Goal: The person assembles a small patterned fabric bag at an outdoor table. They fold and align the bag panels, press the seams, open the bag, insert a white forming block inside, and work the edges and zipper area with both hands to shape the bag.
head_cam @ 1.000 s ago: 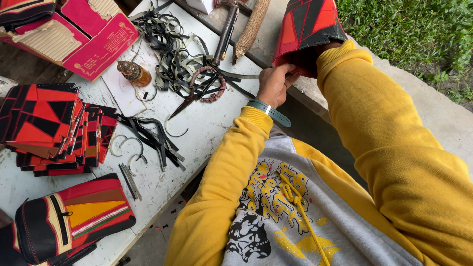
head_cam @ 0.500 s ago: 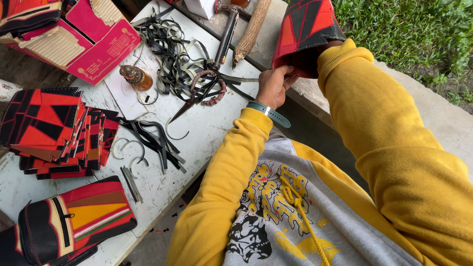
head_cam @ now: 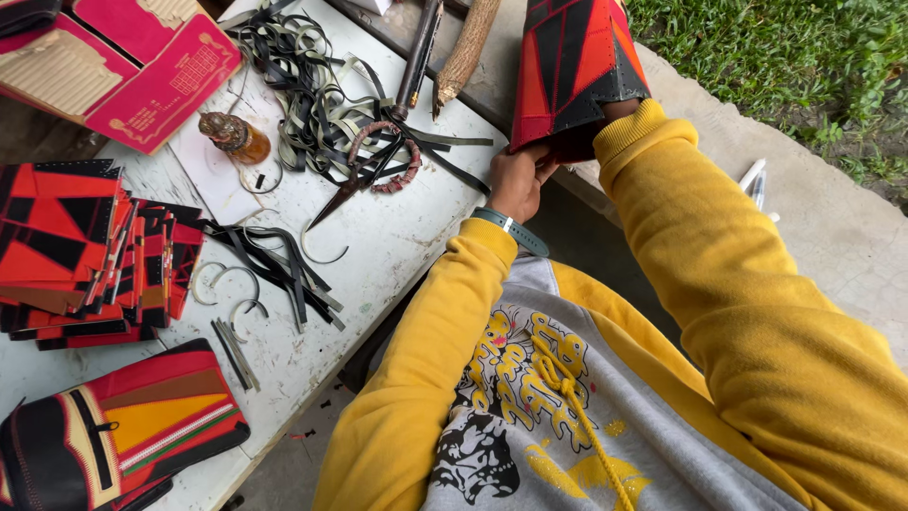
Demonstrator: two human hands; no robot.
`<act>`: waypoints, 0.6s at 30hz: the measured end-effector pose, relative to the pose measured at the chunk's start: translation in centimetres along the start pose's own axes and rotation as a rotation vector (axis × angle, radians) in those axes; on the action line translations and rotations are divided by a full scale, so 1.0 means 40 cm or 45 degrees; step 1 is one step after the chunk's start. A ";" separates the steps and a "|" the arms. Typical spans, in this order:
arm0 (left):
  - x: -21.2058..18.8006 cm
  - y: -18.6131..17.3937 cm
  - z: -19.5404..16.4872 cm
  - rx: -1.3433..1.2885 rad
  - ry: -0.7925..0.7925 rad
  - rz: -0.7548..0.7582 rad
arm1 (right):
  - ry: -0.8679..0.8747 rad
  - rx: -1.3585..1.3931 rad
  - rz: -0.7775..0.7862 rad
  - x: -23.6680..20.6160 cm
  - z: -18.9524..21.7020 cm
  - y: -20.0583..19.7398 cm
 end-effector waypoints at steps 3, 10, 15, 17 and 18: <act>0.023 0.005 0.019 -0.023 -0.064 -0.035 | -0.127 0.086 -0.087 0.003 0.014 0.016; 0.006 -0.064 -0.102 1.565 -0.085 0.409 | -0.217 0.073 -0.058 -0.043 -0.049 0.112; -0.053 0.102 -0.186 1.714 1.417 0.465 | -0.262 0.050 -0.003 -0.069 -0.077 0.150; -0.052 0.147 -0.162 1.880 1.275 0.503 | -0.283 0.038 -0.006 -0.080 -0.079 0.155; -0.051 0.158 -0.151 1.954 1.184 0.524 | -0.295 0.025 0.012 -0.085 -0.078 0.156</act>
Point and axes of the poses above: each hand's wrist, its own x-axis towards the middle knuckle, its own y-axis out of the palm, z = x × y, the point moved 4 cm from there along x, towards the middle knuckle, and after that the axes turned 4 degrees about y, right-handed, at the moved point
